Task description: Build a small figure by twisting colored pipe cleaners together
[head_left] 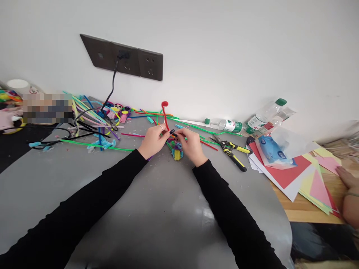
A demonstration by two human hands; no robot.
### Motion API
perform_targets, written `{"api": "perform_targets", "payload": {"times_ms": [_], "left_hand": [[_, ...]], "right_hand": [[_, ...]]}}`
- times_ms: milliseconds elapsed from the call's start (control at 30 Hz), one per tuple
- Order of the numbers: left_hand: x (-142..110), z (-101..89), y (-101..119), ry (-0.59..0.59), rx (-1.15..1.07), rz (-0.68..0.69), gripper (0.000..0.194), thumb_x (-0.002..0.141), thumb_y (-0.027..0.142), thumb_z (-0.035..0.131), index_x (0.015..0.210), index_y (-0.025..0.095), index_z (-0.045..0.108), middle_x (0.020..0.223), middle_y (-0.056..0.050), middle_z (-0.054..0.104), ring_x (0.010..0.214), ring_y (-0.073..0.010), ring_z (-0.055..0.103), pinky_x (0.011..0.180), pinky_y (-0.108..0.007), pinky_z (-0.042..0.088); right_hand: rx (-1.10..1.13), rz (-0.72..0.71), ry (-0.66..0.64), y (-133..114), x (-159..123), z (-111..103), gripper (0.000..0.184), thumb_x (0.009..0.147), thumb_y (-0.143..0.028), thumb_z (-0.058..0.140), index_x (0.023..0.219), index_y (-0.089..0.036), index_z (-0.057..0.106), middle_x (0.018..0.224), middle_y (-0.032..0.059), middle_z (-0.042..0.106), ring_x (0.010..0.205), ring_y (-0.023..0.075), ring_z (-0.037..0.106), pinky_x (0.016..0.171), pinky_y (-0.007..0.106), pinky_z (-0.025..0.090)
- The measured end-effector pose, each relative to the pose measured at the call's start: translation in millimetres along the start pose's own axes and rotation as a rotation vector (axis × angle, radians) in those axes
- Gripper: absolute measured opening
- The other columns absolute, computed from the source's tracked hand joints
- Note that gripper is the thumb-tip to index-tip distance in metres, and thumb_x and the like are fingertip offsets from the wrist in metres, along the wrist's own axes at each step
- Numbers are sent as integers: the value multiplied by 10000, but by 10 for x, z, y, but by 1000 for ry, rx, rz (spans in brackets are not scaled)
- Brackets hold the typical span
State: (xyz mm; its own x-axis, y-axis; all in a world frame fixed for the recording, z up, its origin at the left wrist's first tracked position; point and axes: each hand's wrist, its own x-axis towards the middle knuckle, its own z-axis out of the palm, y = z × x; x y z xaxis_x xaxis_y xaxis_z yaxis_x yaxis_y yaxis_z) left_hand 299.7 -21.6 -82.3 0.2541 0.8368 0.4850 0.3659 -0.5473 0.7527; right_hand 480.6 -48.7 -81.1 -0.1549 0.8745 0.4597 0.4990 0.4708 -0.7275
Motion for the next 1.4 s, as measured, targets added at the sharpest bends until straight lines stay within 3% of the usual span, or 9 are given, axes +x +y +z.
{"api": "perform_targets", "payload": {"times_ms": [167,300,500,667,833,1033,1200,1400], "left_hand": [[8,18,-11,59,-279,-176,419,866,600,673,766,206,572,626,3,587,502,-139,528,479,-252,444],[-2,43,-1,68,-350,-205,466,848,645,686,754,206,561,608,12,568,463,-121,491,444,-245,428],[4,-3,41,68,-157,-112,392,908,569,621,768,205,575,681,-22,627,618,-167,578,528,-257,436],[-4,-27,31,37,69,-18,291,951,422,551,758,204,547,695,-30,638,642,-174,579,580,-268,432],[-33,8,-37,-1,260,102,181,938,267,503,769,209,531,708,-34,623,612,-179,551,610,-292,419],[-55,28,-79,-3,341,190,199,953,232,461,766,209,525,792,-73,671,719,-212,614,650,-311,426],[-33,-6,1,39,187,111,201,955,307,518,786,204,554,724,-47,648,624,-177,571,585,-282,432],[-12,0,41,108,-55,-69,268,946,409,562,776,203,540,716,-33,650,628,-162,585,541,-249,428]], "right_hand": [[368,185,81,-50,-22,174,168,916,-396,613,944,-242,675,947,54,747,837,207,705,794,339,564],[415,230,112,-60,-37,236,219,895,-461,652,894,-242,660,855,42,729,796,208,698,772,341,568],[254,126,94,-137,-40,160,156,936,-343,557,850,-233,627,813,26,691,739,176,646,727,303,528],[55,0,-27,-165,-22,57,148,927,-266,500,822,-216,593,761,22,657,699,168,599,714,296,494],[75,4,-164,-120,7,-17,124,893,-222,498,778,-219,542,723,4,618,668,155,550,684,280,465],[75,-19,-216,-67,9,-21,149,904,-224,489,755,-224,498,708,-11,575,663,149,529,671,272,460],[-8,-32,-140,-51,-12,44,156,951,-241,500,829,-217,594,782,22,664,707,169,596,709,297,479],[134,2,-10,-71,-17,113,142,959,-274,536,961,-211,664,938,52,748,822,180,691,783,309,547]]}}
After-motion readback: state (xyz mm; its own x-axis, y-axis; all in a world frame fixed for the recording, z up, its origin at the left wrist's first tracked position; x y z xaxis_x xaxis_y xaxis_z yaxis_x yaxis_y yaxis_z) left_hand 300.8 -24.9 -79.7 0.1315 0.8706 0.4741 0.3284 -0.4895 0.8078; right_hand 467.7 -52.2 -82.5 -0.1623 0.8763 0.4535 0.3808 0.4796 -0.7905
